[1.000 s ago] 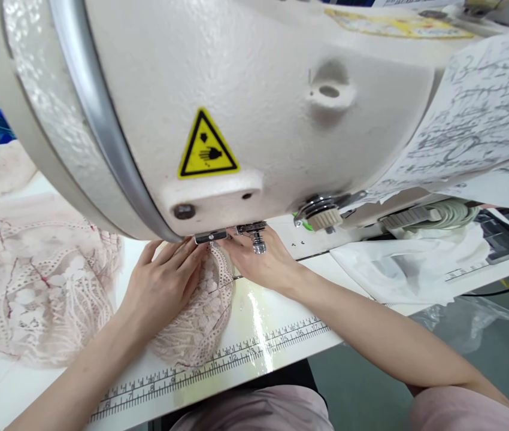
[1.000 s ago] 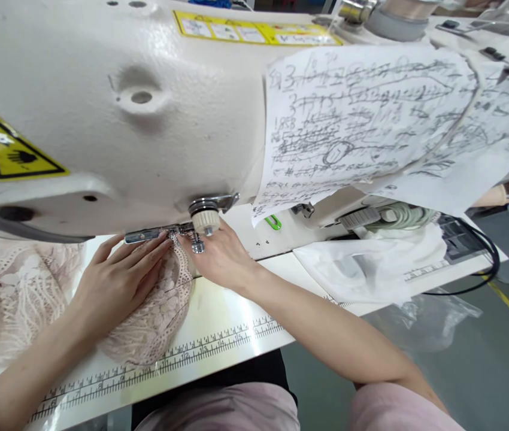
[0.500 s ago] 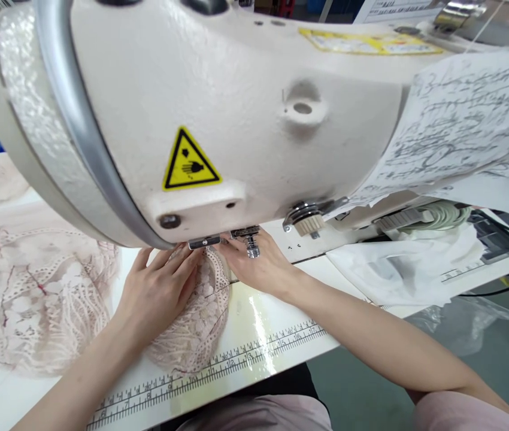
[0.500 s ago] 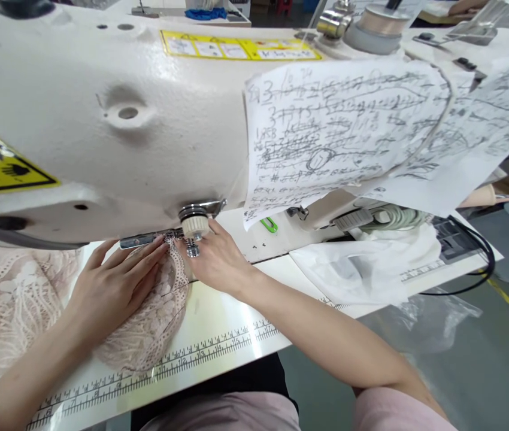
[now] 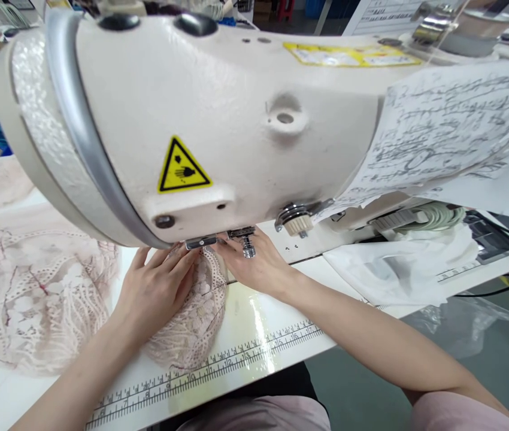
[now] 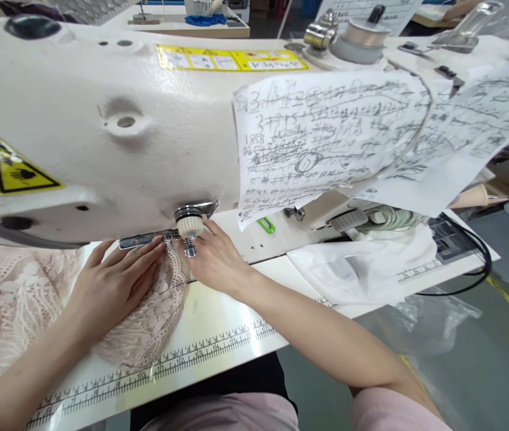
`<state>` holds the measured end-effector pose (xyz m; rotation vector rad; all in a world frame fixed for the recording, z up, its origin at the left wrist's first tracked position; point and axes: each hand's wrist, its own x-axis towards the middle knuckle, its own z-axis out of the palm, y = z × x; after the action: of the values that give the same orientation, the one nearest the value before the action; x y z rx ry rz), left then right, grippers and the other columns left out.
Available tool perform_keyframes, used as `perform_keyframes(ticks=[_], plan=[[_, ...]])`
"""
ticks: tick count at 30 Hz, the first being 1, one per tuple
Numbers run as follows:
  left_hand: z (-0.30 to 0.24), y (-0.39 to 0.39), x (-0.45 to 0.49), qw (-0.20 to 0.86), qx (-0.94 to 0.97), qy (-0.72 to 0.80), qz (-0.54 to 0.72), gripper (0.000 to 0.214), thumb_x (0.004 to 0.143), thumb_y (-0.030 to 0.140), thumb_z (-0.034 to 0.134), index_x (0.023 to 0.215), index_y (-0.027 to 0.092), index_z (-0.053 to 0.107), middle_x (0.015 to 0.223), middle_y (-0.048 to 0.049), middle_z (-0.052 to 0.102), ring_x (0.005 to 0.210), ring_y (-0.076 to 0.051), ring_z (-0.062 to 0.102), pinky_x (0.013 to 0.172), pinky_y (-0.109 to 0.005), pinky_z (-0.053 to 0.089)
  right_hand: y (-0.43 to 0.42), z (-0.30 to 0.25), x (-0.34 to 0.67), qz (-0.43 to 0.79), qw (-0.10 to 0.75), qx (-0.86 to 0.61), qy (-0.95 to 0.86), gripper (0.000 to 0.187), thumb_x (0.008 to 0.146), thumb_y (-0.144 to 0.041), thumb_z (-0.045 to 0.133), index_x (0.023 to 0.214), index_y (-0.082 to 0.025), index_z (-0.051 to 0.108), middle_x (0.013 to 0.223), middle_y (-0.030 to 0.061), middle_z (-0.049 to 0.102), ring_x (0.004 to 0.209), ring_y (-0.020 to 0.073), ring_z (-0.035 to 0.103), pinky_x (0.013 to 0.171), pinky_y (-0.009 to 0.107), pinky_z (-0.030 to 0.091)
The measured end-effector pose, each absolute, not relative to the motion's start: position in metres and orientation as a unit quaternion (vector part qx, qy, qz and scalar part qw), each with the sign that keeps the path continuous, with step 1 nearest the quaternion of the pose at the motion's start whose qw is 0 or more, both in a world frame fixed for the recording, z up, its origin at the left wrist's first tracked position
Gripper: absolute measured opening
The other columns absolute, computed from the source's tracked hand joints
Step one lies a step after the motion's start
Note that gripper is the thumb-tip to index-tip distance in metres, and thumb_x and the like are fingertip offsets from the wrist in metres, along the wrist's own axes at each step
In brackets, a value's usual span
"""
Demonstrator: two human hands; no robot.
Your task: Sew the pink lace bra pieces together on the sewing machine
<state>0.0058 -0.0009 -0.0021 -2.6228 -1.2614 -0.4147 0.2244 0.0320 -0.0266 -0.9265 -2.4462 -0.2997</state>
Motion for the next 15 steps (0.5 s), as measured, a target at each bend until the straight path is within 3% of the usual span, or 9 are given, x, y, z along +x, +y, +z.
perform_keyframes(ticks=[9,15], plan=[[0.008,-0.005,0.006,0.143,-0.895,-0.394,-0.151,0.033,0.093,0.020,0.052,0.124,0.017,0.060,0.120,-0.0075,0.069,0.107,-0.027,0.065,0.095,-0.047,0.043,0.030,-0.019,0.226,-0.132,0.320,-0.336,-0.876,0.032,0.083,0.000,0.047,0.099,-0.021,0.065,0.082,0.0013,0.069,0.083,0.0167,0.058,0.085,0.032,0.046],[0.040,-0.044,-0.003,0.116,-0.952,-0.241,-0.149,0.018,0.086,0.014,0.062,0.104,0.015,0.067,0.107,-0.0057,0.073,0.087,-0.018,0.064,0.075,-0.034,0.047,0.025,-0.009,0.230,-0.074,0.312,-0.253,-0.913,0.034,0.080,0.005,0.037,0.083,-0.019,0.061,0.082,-0.0011,0.067,0.071,0.0117,0.053,0.070,0.026,0.043]])
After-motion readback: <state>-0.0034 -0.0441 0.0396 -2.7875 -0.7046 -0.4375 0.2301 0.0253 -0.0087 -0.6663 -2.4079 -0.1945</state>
